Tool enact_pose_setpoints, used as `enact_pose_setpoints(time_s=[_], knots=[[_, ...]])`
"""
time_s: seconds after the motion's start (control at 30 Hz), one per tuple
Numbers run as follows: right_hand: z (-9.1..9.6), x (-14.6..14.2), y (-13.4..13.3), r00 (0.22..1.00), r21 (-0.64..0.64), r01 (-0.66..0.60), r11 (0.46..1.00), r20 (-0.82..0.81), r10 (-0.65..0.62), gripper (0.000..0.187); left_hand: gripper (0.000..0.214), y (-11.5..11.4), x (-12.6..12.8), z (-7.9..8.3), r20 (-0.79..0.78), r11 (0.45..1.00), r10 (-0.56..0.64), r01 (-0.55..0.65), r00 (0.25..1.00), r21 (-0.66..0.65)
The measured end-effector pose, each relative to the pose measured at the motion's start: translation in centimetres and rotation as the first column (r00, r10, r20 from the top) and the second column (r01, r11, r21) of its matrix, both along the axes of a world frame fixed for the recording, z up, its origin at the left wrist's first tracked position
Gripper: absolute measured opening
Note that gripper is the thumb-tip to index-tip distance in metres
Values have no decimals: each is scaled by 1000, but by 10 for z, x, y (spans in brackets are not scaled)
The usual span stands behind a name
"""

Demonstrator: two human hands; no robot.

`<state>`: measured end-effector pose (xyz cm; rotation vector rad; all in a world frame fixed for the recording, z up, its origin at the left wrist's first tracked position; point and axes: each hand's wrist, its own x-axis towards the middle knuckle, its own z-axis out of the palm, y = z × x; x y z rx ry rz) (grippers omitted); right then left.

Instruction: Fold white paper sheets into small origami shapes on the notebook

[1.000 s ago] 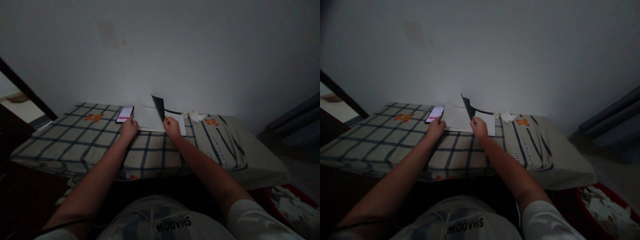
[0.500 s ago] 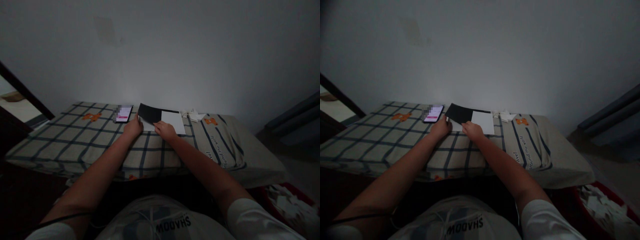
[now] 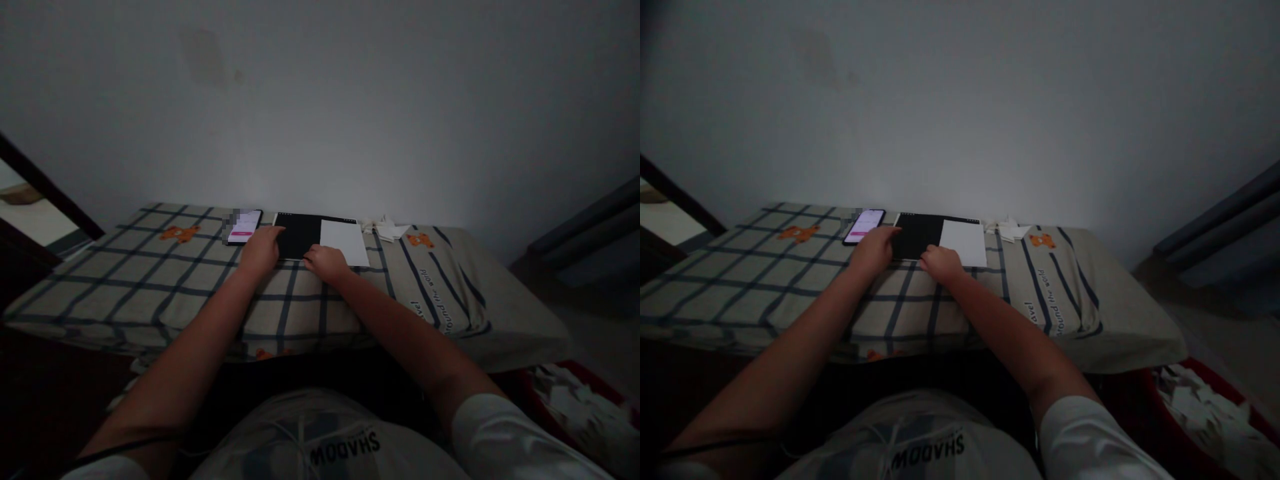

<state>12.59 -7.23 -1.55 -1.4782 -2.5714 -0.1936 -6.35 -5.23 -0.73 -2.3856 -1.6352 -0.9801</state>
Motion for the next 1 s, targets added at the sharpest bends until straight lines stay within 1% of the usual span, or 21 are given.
enact_pose_setpoints(time_s=[0.07, 0.13, 0.2, 0.3, 0.37, 0.5, 0.57, 0.63, 0.77, 0.8, 0.87, 0.93, 1.0], knots=[[0, 0, 0, 1000, 7, -10, 1000, 4, 10, 36, 36, 4, 5, -7, -71, 993, -112, 108, 991, -52], [-1, 1, 0, 1000, 5, -17, 1000, 4, 17, 34, 36, 6, 8, -15, -147, 982, -166, 151, 975, -110], [-1, 4, 1, 999, -2, -35, 999, -12, 35, 32, 36, 8, 8, -22, -188, 980, -156, 128, 970, -154], [-1, 10, 5, 989, -1, -108, 994, -99, 107, 28, 37, 9, 7, -27, -218, 981, -151, 118, 964, -157], [1, 16, 8, 970, 26, -163, 986, -177, 165, 27, 37, 9, 6, -27, -223, 981, -150, 116, 963, -158], [4, 33, 12, 937, 103, -184, 978, -282, 206, 28, 34, 11, 6, -23, -243, 976, -151, 106, 958, -189], [5, 42, 11, 925, 125, -153, 980, -331, 187, 30, 34, 14, 6, -20, -251, 971, -173, 122, 952, -206], [4, 51, 10, 925, 122, -103, 987, -352, 140, 33, 33, 20, 5, -18, -261, 962, -204, 145, 944, -230], [4, 65, 6, 952, 102, 22, 995, -307, 11, 46, 32, 34, 4, -14, -304, 949, -221, 133, 927, -286], [4, 67, 5, 959, 79, 57, 995, -281, -32, 50, 32, 36, 5, -13, -307, 947, -223, 131, 925, -292], [4, 70, 5, 973, -7, 97, 995, -208, -96, 53, 32, 38, 6, -12, -305, 946, -243, 156, 921, -284], [4, 71, 4, 987, -97, 78, 992, -130, -91, 52, 32, 35, 10, -11, -308, 944, -285, 209, 908, -256], [3, 68, 2, 995, -134, 36, 990, -90, -49, 45, 34, 29, 14, -11, -328, 939, -319, 251, 889, -234]])
